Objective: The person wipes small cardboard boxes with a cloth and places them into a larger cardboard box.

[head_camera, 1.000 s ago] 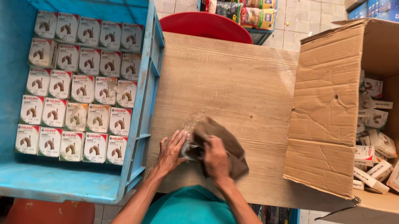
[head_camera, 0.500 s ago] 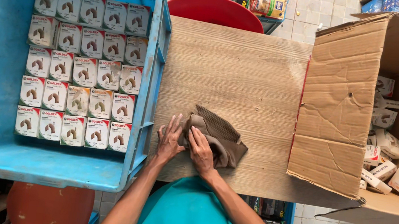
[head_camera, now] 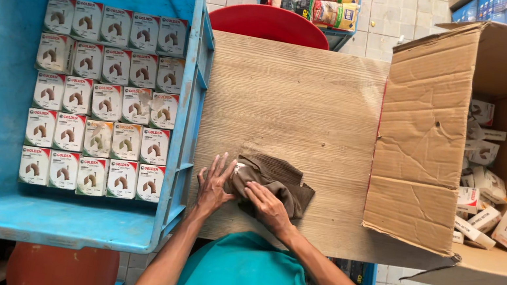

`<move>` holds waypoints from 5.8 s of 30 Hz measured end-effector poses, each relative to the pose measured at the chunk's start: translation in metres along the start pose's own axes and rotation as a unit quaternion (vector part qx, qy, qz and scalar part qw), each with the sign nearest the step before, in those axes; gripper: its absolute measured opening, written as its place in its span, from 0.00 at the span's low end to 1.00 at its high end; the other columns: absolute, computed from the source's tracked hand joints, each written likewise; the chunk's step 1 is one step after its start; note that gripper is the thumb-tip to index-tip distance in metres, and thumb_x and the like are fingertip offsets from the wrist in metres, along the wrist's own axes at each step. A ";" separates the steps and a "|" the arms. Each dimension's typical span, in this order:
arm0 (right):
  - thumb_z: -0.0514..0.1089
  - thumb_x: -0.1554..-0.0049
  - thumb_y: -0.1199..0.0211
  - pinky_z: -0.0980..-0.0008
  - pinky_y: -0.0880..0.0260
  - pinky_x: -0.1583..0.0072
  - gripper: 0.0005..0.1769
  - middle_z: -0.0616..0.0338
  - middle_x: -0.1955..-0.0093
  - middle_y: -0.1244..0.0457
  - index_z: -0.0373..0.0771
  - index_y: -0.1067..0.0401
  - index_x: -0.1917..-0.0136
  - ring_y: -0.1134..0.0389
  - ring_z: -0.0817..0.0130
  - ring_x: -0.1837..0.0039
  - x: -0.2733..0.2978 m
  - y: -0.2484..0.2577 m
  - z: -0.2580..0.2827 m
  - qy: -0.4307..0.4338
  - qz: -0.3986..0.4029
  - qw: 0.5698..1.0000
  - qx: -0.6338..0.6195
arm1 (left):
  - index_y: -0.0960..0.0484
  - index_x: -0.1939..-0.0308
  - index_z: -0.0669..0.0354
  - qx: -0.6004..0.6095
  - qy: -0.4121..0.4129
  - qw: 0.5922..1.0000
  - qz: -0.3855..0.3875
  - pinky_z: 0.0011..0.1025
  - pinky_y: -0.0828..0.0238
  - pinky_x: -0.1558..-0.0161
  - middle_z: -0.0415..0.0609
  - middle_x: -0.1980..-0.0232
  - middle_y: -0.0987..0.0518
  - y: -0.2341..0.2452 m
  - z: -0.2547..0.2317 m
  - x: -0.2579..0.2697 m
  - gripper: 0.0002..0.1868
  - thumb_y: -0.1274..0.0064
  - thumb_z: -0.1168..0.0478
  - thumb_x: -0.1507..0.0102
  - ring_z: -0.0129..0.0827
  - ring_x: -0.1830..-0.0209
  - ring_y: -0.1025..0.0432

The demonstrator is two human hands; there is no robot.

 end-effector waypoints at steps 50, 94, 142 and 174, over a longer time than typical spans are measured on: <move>0.34 0.42 0.51 0.63 0.39 0.31 0.19 0.51 0.34 0.38 0.37 0.31 0.38 0.38 0.58 0.31 -0.015 -0.011 0.009 -0.026 0.002 1.000 -0.017 | 0.41 0.27 0.36 0.020 0.009 1.000 -0.001 0.58 0.55 0.33 0.42 0.19 0.51 -0.004 0.005 0.001 0.56 0.31 0.44 0.57 0.39 0.20 0.56; 0.52 0.34 0.50 0.61 0.32 0.51 0.13 0.64 0.58 0.39 0.46 0.28 0.51 0.34 0.61 0.53 0.025 0.025 -0.126 -0.393 -0.011 0.919 0.038 | 0.45 0.25 0.46 0.092 -0.063 0.994 0.021 0.60 0.64 0.30 0.44 0.24 0.40 0.006 -0.065 -0.033 0.57 0.37 0.50 0.57 0.40 0.21 0.52; 0.35 0.44 0.46 0.51 0.30 0.41 0.29 0.54 0.42 0.39 0.52 0.36 0.30 0.34 0.47 0.45 0.013 0.048 -0.062 -0.269 0.103 0.950 -0.118 | 0.49 0.24 0.43 0.200 -0.028 0.979 0.029 0.58 0.65 0.31 0.47 0.29 0.34 -0.012 -0.071 -0.022 0.62 0.32 0.53 0.58 0.42 0.23 0.49; 0.34 0.46 0.48 0.63 0.34 0.40 0.26 0.50 0.41 0.41 0.37 0.34 0.33 0.39 0.56 0.43 -0.026 -0.032 -0.036 -0.079 -0.037 0.996 0.003 | 0.44 0.25 0.38 -0.041 -0.004 0.997 0.062 0.59 0.59 0.30 0.41 0.20 0.49 -0.007 -0.020 -0.022 0.57 0.32 0.42 0.55 0.39 0.20 0.55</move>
Point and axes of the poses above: each hand's wrist, its own x-axis away from the middle knuckle, its own y-axis out of the back of the hand, z = x × y, the point moved 6 cm from there along -x, towards the middle knuckle
